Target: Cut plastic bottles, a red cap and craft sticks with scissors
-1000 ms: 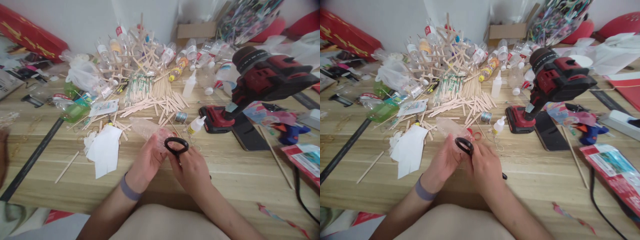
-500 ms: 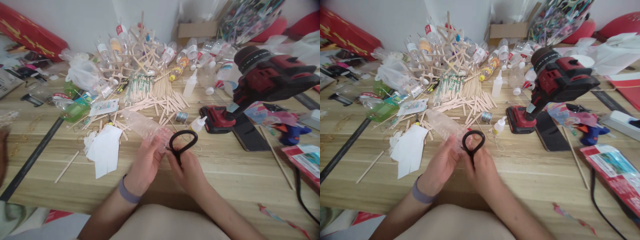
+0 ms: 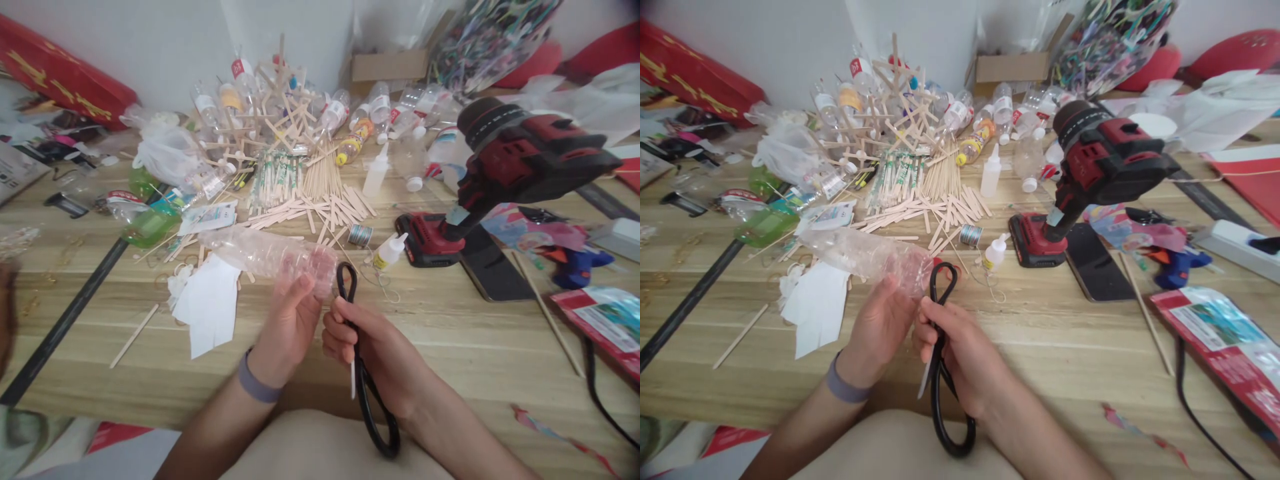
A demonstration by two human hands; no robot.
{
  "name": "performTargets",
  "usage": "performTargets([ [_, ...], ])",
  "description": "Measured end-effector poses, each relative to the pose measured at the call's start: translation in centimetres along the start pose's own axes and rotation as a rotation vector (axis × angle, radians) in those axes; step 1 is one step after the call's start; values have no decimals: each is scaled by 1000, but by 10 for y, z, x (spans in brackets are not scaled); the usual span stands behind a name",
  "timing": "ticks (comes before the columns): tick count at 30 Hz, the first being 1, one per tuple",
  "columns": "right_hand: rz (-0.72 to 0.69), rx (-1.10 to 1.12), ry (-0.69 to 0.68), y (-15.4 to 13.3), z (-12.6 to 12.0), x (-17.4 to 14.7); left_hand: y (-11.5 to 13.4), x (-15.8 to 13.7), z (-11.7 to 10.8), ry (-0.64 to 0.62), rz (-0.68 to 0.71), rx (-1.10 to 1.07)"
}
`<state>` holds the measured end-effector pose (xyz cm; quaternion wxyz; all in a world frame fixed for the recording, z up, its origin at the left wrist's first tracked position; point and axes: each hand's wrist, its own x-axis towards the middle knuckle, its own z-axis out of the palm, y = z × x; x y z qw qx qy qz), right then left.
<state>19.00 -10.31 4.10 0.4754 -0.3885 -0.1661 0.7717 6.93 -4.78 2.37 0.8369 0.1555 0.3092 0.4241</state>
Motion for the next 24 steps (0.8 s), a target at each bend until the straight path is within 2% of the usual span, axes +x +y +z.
performTargets([
  [3, -169, -128, 95, -1, -3, -1, 0, 4, 7, 63, 118, -72],
  [7, -475, -646, 271, -4, -6, -3, 1, 4, 16, 75, 137, -111],
  [9, -622, -916, 283, -4, -8, -2, 0, 3, 17, 34, 125, -123],
  [11, -729, -1092, 286, -3, -8, 0, -1, 2, 15, 2, 106, -121],
  [15, -837, -1249, 309, -1, -9, 3, -4, 2, 10, -1, 84, -83],
  [19, -920, -1310, 314, -1, -9, 5, -5, 2, 10, -21, 111, -58],
  [24, -935, -1328, 312, 0, -12, 5, -6, 1, 11, -33, 121, -44],
])
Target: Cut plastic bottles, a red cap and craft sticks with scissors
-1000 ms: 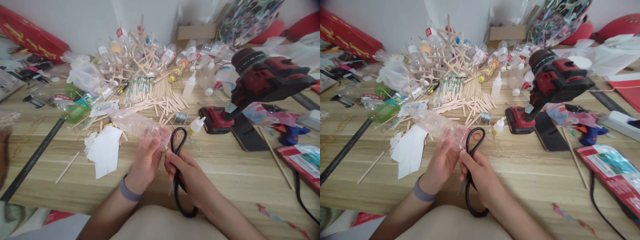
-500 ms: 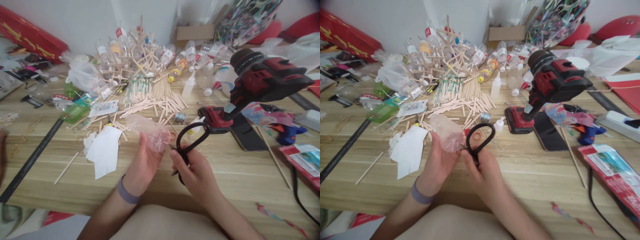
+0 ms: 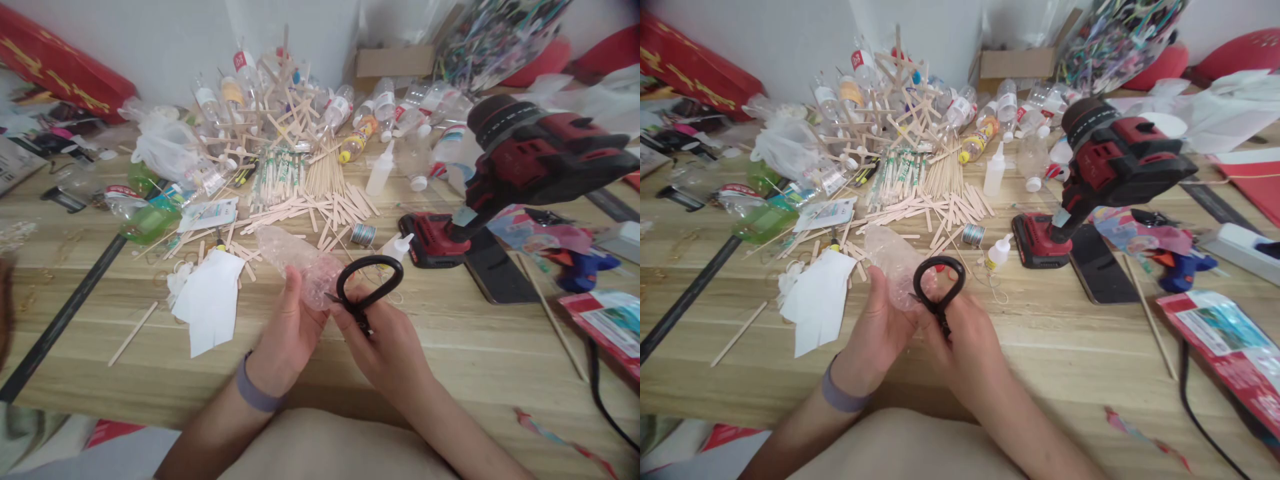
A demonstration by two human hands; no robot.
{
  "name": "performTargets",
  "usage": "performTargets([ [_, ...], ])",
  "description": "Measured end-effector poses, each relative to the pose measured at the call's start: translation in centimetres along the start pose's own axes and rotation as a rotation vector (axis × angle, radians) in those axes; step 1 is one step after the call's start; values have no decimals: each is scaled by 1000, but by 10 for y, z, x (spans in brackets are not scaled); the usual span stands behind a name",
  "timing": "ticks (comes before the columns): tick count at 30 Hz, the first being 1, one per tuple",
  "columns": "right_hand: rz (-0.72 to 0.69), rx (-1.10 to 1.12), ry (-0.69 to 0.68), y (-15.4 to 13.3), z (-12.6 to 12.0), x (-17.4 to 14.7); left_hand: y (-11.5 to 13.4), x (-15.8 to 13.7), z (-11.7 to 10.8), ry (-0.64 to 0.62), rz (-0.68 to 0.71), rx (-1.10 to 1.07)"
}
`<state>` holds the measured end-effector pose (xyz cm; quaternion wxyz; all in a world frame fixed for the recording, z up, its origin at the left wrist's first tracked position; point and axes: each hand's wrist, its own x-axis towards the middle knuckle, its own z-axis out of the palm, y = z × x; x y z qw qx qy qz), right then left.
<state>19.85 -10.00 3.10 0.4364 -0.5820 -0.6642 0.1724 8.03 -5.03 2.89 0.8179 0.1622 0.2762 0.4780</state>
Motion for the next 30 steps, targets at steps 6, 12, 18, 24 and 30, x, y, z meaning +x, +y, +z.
performTargets([
  [6, -28, -17, 8, 3, 2, -1, -1, -1, -2, 40, -31, 7],
  [12, -59, -54, 46, 4, 1, -1, 0, -3, 1, 34, -61, -4],
  [18, -96, -93, 81, 6, 0, -1, 2, -4, 4, 19, -80, -17],
  [24, -202, -126, 104, 8, 3, 0, -1, -2, 0, 28, -78, 103],
  [30, -234, -138, 113, 12, 5, -1, -2, -4, 1, 33, -70, 150],
])
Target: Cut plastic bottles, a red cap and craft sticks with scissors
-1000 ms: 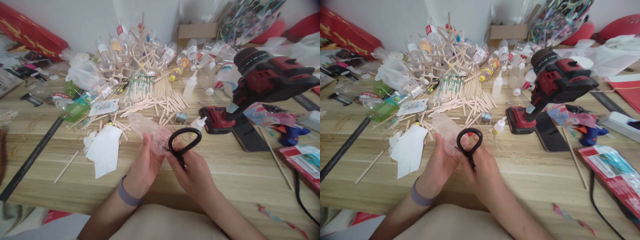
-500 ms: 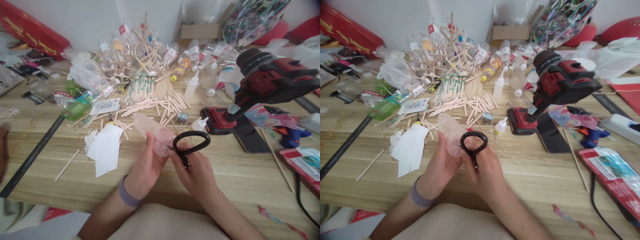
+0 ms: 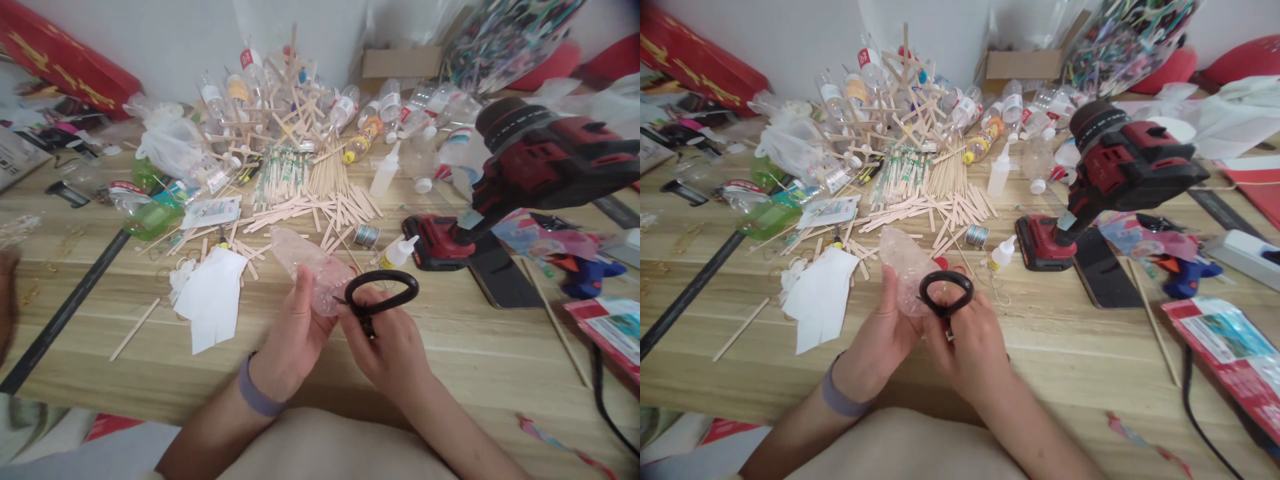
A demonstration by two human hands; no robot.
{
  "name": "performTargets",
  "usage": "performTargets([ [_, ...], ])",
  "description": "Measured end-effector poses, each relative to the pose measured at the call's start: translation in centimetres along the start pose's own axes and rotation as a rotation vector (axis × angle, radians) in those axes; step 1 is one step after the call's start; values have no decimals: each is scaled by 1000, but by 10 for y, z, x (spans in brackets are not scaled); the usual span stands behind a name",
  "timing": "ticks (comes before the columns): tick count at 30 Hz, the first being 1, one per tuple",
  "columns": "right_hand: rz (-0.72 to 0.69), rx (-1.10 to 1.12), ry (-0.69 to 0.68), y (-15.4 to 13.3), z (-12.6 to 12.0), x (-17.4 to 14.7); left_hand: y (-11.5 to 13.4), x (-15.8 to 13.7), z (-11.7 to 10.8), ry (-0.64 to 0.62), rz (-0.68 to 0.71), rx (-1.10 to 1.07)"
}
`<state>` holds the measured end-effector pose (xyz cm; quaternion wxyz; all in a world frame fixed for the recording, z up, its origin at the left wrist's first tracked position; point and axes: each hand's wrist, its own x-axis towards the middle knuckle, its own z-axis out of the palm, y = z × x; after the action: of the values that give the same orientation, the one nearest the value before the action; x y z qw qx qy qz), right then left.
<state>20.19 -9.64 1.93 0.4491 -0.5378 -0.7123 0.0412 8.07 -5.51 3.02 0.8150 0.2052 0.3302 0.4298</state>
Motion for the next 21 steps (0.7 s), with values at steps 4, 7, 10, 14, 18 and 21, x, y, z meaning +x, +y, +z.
performTargets([
  [4, -6, 1, 6, -1, 3, -2, -2, -1, 0, -9, 42, -7],
  [7, -21, 8, 11, -3, 6, -1, -3, 0, 0, -8, 52, 0],
  [10, 3, 14, 0, -4, 6, -1, -4, -1, 0, 22, 57, -1],
  [14, 149, 78, -50, -8, 5, 0, -7, -1, 0, 34, 75, 56],
  [18, 408, 371, -201, -12, 3, 2, -4, 0, 0, 20, 190, 196],
  [21, 572, 564, -226, -10, 1, 4, 8, 0, 0, 89, 347, 289],
])
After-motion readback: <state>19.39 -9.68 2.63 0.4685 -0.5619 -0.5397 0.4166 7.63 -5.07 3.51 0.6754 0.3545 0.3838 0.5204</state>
